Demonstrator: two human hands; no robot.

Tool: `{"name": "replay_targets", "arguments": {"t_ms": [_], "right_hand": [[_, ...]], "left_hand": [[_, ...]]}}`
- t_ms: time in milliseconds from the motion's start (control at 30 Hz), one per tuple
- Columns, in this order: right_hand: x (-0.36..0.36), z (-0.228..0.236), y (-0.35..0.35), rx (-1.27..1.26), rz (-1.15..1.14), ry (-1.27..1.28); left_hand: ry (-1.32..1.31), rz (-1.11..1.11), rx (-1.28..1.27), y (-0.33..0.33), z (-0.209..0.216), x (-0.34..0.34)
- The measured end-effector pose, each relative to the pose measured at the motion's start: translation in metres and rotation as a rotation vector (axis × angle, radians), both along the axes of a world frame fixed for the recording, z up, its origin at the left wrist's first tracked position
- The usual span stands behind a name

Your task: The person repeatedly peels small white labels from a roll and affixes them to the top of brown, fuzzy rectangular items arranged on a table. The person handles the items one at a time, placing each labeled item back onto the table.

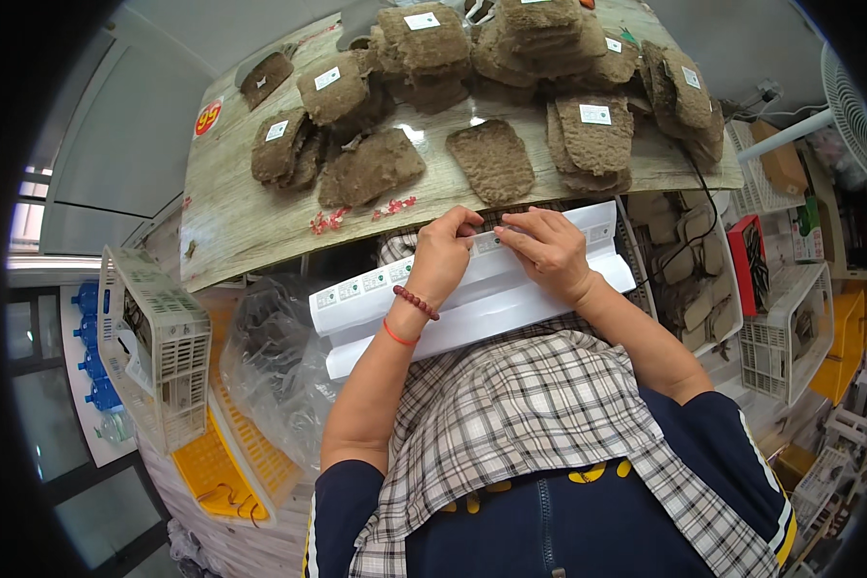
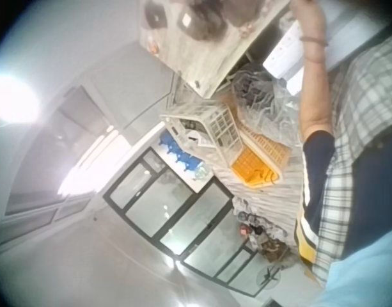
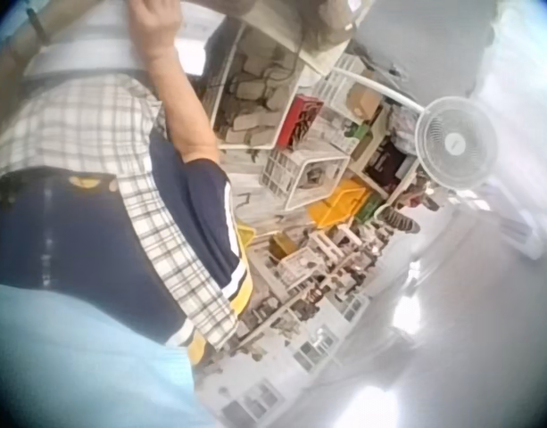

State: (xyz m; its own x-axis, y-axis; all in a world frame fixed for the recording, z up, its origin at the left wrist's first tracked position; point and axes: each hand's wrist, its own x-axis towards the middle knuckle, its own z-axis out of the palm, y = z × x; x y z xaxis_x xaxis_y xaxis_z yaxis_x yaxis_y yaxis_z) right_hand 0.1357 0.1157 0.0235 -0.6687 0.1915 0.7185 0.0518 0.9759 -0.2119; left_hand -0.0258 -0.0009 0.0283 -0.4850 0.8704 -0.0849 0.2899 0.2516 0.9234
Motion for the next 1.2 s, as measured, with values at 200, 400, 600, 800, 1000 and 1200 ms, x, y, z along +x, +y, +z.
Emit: {"name": "replay_targets", "arguments": {"t_ms": [200,400,600,800,1000,1200], "right_hand": [[-0.003,-0.004,0.001,-0.194,-0.018,0.006],[-0.008,-0.003,-0.006,-0.354,-0.134,0.008],[-0.007,-0.011,-0.003,-0.260,-0.090,-0.013],[-0.009,-0.007,-0.007,-0.452,-0.013,-0.001],[0.001,0.007,0.001,-0.694,0.049,0.059],[-0.048,0.033,0.043,-0.949,-0.151,0.059]], "left_hand": [[-0.012,0.005,-0.011,0.002,0.000,0.000],[0.007,0.001,-0.002,0.003,-0.001,0.000],[-0.006,0.000,-0.035,0.004,0.004,0.000],[0.011,-0.013,-0.034,0.005,0.001,-0.002],[0.395,-0.058,-0.010,0.006,0.013,-0.003],[0.876,-0.062,0.205,0.041,0.019,0.002]]}}
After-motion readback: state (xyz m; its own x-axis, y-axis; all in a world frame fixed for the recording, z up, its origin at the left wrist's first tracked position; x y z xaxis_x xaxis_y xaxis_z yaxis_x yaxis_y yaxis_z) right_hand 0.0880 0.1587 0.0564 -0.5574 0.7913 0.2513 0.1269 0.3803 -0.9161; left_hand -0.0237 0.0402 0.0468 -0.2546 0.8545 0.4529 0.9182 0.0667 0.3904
